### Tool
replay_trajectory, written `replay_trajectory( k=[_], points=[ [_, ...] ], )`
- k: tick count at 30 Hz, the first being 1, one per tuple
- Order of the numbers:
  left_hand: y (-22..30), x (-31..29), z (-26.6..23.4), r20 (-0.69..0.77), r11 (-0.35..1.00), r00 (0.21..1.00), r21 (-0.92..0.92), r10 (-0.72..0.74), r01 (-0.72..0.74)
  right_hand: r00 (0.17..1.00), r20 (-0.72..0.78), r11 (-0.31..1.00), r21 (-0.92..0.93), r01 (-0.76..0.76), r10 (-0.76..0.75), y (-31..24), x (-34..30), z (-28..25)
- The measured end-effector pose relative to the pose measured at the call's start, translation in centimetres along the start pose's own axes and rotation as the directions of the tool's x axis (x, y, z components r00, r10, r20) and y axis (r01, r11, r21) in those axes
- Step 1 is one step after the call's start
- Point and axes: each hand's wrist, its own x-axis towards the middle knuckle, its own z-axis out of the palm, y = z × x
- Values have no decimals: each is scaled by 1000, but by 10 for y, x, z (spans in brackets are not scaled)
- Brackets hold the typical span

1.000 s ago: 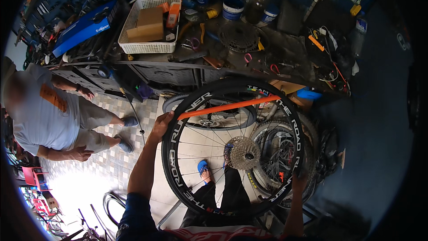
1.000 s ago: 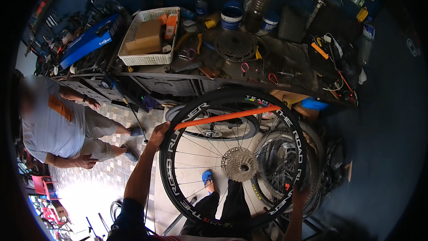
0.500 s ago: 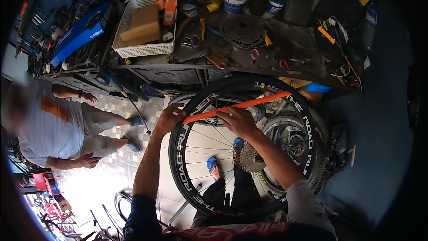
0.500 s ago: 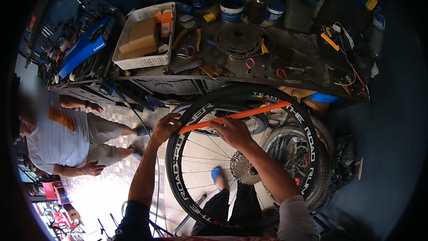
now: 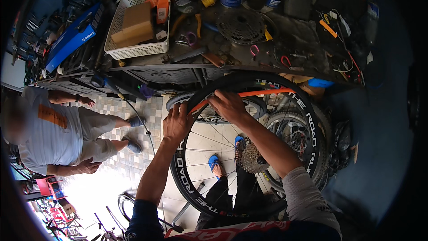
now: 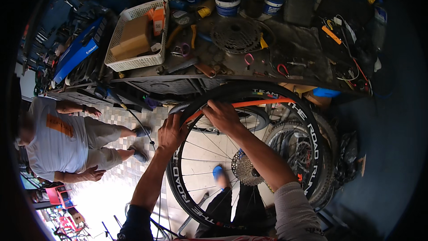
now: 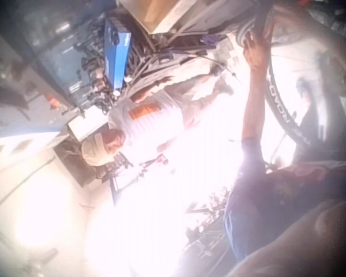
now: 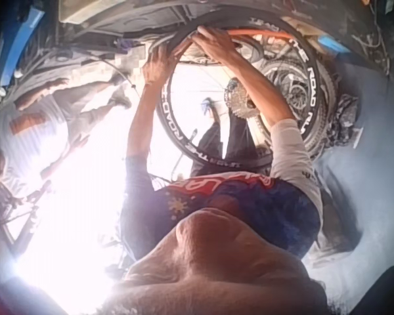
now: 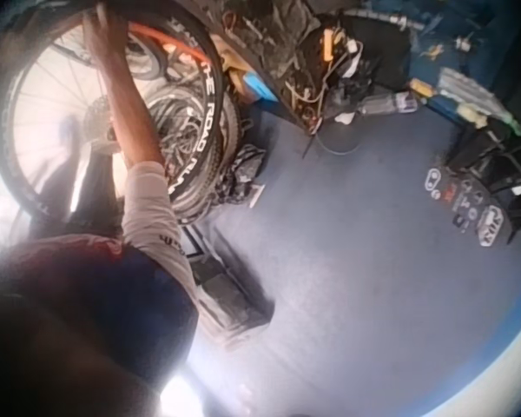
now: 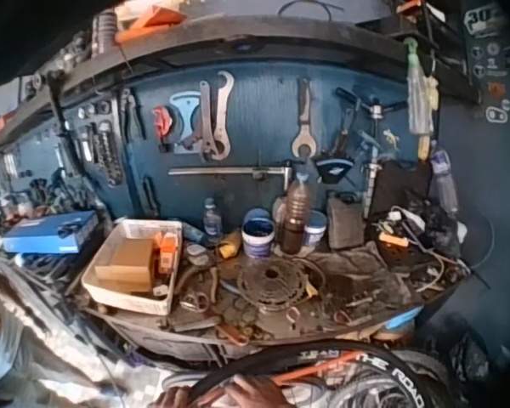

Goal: The person installs a bicycle tire onto a wheel rim, using tire levers to seat the tire bead. They then inflate the tire using a floor pump and check the tire pressure with a gauge.

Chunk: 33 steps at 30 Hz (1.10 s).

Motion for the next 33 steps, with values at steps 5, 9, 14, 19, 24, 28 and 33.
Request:
replay_trajectory(
  k=[5, 9, 14, 19, 24, 28, 33],
  points=[
    [5, 7, -1, -29, 998, 999, -38, 38, -39, 998, -37, 994, -98, 47, -50, -1, 5, 5],
    [4, 7, -5, -8, 999, 1000, -31, 29, -29, 998, -28, 987, -154, 43, -48, -1, 1, 10],
    [9, 4, 1, -1, 997, 998, 39, 66, -66, 986, -139, 985, -160, 65, -87, -5, -5, 10],
    [8, 13, 12, -22, 994, 999, 99, 37, -35, 994, -54, 992, -89, 89, -94, -15, -19, 1],
    [9, 17, 21, -47, 997, 999, 77, 5, -2, 976, 129, 978, 136, 156, -173, -21, -35, -10],
    [8, 17, 15, -74, 999, 997, -32, 9, -11, 976, 114, 982, 66, 177, -184, -17, -36, -15],
    [-8, 35, -3, -17, 928, 999, -370, -37, 28, 944, 303, 988, -35, 150, -133, -12, -31, -10]
  ],
)
